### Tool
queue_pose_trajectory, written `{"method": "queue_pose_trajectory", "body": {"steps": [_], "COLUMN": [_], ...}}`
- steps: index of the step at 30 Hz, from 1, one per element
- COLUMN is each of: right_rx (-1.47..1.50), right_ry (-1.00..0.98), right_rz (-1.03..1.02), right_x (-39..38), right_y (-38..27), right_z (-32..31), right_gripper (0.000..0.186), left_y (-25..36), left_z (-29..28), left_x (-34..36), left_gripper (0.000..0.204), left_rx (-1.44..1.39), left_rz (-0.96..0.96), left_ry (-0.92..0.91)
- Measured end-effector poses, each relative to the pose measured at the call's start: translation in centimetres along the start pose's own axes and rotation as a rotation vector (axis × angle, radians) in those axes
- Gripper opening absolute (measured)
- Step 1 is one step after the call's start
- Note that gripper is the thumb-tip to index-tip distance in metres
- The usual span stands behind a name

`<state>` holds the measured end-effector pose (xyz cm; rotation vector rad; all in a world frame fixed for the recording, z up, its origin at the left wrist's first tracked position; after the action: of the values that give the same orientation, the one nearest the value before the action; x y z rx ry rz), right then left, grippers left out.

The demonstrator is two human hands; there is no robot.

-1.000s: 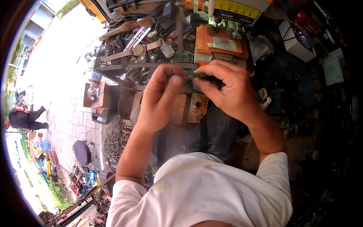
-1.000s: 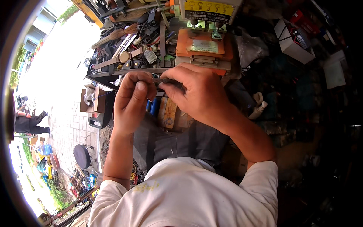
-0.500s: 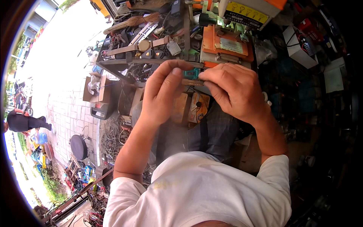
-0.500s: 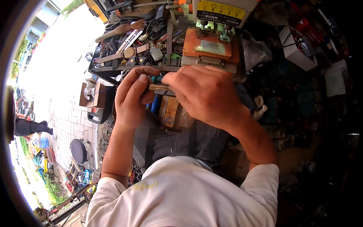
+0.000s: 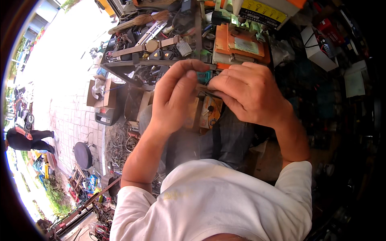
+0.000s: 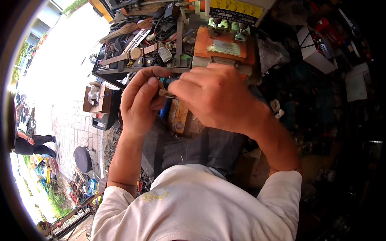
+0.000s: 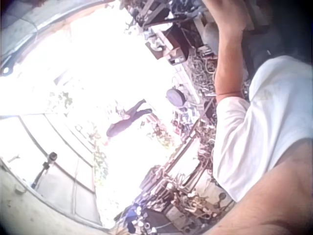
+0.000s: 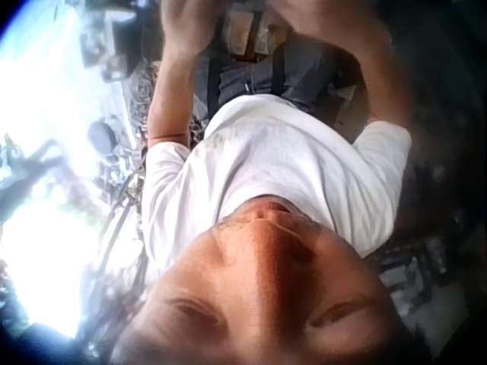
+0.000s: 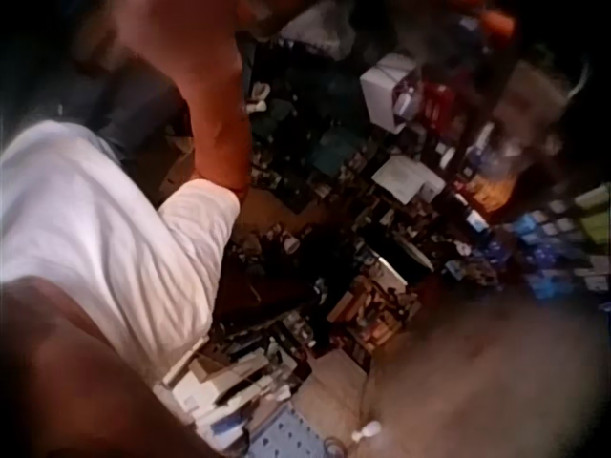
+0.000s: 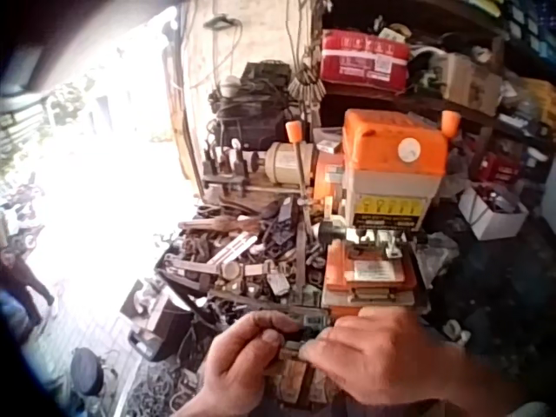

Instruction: The person operates a key cutting machine to duplicate keys. They insert a key blank into the machine's vise, lower the cutting arm to machine the key, and then remove the finished key. This process is repeated for multiple keys.

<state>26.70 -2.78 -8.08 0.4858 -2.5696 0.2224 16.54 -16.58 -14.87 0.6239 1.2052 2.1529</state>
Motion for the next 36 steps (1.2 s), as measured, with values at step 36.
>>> {"method": "queue_pose_trajectory", "body": {"steps": [36], "right_rx": [-0.186], "right_ry": [0.442], "right_rz": [0.121], "right_x": [-0.8], "right_y": [-2.4], "right_z": [1.9], "right_gripper": [0.026], "left_y": [2.0], "left_z": [1.5], "left_x": [-0.6], "left_gripper": [0.029], "left_rx": [0.47], "left_rz": [0.39], "left_ry": [0.007]}}
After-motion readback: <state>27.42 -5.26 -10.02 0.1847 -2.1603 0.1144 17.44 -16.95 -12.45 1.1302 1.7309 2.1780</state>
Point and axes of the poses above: each hand's wrist, its own x-axis towards the middle knuckle, its own z-axis out of the palm, y = z × x, the point moved 5 cm from there along x, towards the middle knuckle, and after that the axes turned 9 degrees about -x, right-handed, at the moved point
